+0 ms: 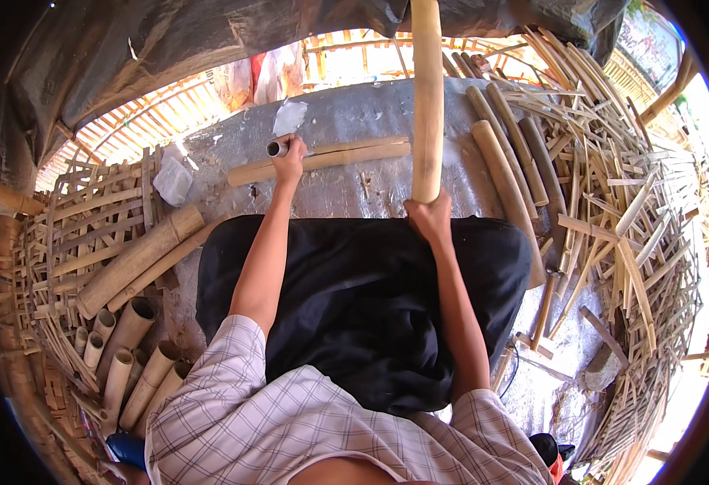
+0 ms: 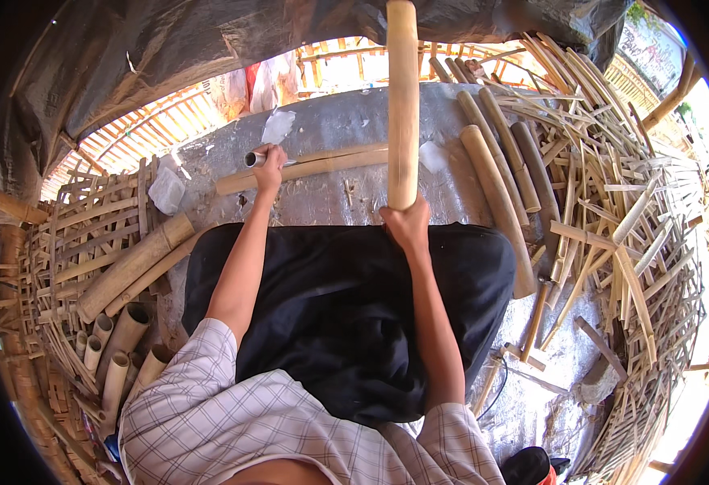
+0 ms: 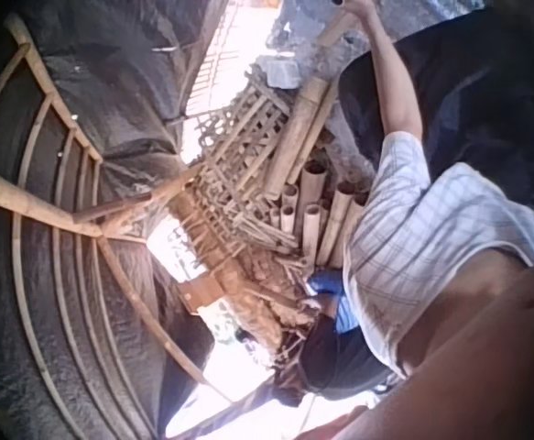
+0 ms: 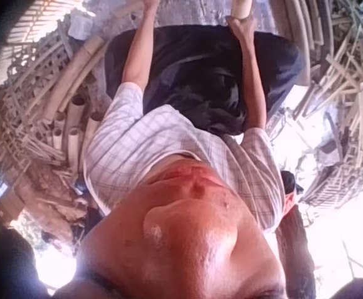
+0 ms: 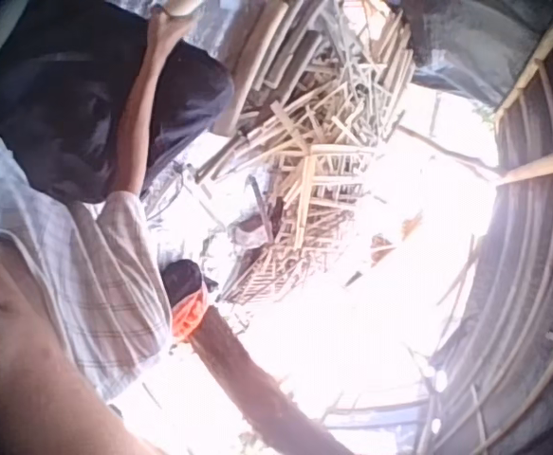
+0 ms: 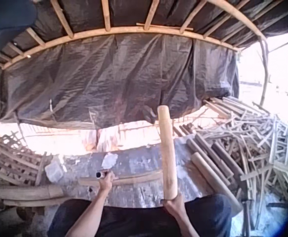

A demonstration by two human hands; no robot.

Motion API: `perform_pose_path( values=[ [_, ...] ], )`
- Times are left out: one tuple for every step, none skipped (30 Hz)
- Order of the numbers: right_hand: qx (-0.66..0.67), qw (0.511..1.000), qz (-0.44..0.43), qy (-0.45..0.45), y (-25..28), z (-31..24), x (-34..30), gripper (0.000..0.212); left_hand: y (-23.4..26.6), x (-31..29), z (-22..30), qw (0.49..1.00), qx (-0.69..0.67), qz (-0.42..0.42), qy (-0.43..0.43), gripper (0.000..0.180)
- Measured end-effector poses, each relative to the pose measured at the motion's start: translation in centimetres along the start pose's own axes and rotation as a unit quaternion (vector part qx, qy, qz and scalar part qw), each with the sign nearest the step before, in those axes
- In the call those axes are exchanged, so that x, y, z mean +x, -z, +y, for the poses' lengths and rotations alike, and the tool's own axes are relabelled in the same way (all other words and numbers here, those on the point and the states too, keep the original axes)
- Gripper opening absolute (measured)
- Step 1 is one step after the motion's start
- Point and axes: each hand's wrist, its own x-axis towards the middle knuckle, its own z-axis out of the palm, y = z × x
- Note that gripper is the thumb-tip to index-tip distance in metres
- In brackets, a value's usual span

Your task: The person splits and shaves bamboo poles using a knife, handling several different bamboo sections in a workshop environment.

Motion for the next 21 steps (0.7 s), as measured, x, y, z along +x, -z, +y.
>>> perform_pose_path(
  values=[
    [-0.027,0.998,-0.020,-0.056,0.0,0.9,-0.2,0.029,-0.1,-0.3,0.3,1.000,-0.002,-0.005,0.001,0.039],
    [-0.053,0.991,-0.041,-0.112,0.3,1.7,-0.2,0.028,-0.3,-0.4,0.5,1.000,-0.004,-0.010,0.002,0.039],
    [-0.078,0.981,-0.065,-0.167,0.3,2.5,-0.2,0.026,-0.3,-0.5,1.0,1.000,0.001,-0.016,0.006,0.039],
    [-0.080,0.965,-0.100,-0.230,0.3,2.9,0.6,0.025,-0.5,-0.6,1.3,1.000,0.005,-0.024,0.012,0.039],
    [-0.093,0.969,-0.093,-0.210,0.3,3.4,1.1,0.025,-0.6,-0.6,1.7,0.999,0.009,-0.032,0.018,0.039],
    [-0.102,0.972,-0.088,-0.193,0.0,3.2,1.2,0.026,-0.2,-0.5,2.4,0.997,0.012,-0.075,0.020,0.036],
    [-0.112,0.975,-0.082,-0.175,-0.2,3.0,1.0,0.026,0.1,-0.7,2.9,0.994,0.049,-0.093,0.035,0.037],
    [-0.090,0.987,-0.038,-0.130,-0.3,2.9,0.6,0.028,0.3,-1.0,3.4,0.989,0.086,-0.112,0.049,0.037],
    [-0.082,0.985,-0.064,-0.141,-0.4,2.7,0.5,0.031,0.6,-0.8,3.8,0.982,0.123,-0.130,0.061,0.038],
    [-0.074,0.982,-0.090,-0.152,-0.5,2.6,0.6,0.033,1.3,-0.7,4.5,0.972,0.156,-0.158,0.079,0.035],
    [-0.066,0.978,-0.116,-0.163,-0.5,2.5,0.7,0.037,1.6,-0.7,4.8,0.968,0.182,-0.145,0.090,0.034],
    [-0.104,0.975,-0.119,-0.158,-0.5,2.3,0.4,0.042,1.5,-1.1,5.6,0.964,0.205,-0.134,0.104,0.032],
    [-0.142,0.970,-0.123,-0.154,-0.6,2.2,0.1,0.047,1.3,-1.5,6.2,0.959,0.228,-0.122,0.119,0.031],
    [-0.180,0.964,-0.126,-0.150,-0.8,2.0,-0.1,0.053,1.9,-1.3,5.8,0.960,0.220,-0.146,0.098,0.024],
    [-0.177,0.966,-0.120,-0.147,-0.6,1.9,-0.4,0.053,1.4,-1.7,6.1,0.958,0.227,-0.150,0.096,0.024],
    [-0.175,0.967,-0.115,-0.143,-0.6,1.7,-0.4,0.052,0.9,-1.9,6.5,0.956,0.233,-0.153,0.093,0.024],
    [-0.174,0.969,-0.108,-0.139,-0.5,1.5,-0.4,0.052,0.3,-2.1,6.7,0.954,0.239,-0.157,0.091,0.024],
    [-0.159,0.971,-0.107,-0.142,-0.3,0.8,-0.5,0.051,0.0,-2.0,6.6,0.954,0.245,-0.143,0.095,0.025],
    [-0.163,0.969,-0.118,-0.143,-0.6,0.7,-0.4,0.051,0.7,-1.7,6.1,0.959,0.230,-0.139,0.093,0.026],
    [-0.169,0.967,-0.128,-0.144,-0.8,0.6,-0.3,0.051,1.2,-0.9,5.5,0.963,0.214,-0.135,0.092,0.027],
    [-0.176,0.964,-0.137,-0.147,-0.9,0.7,-0.4,0.051,1.3,-0.3,4.7,0.967,0.196,-0.133,0.093,0.028]
  ],
)
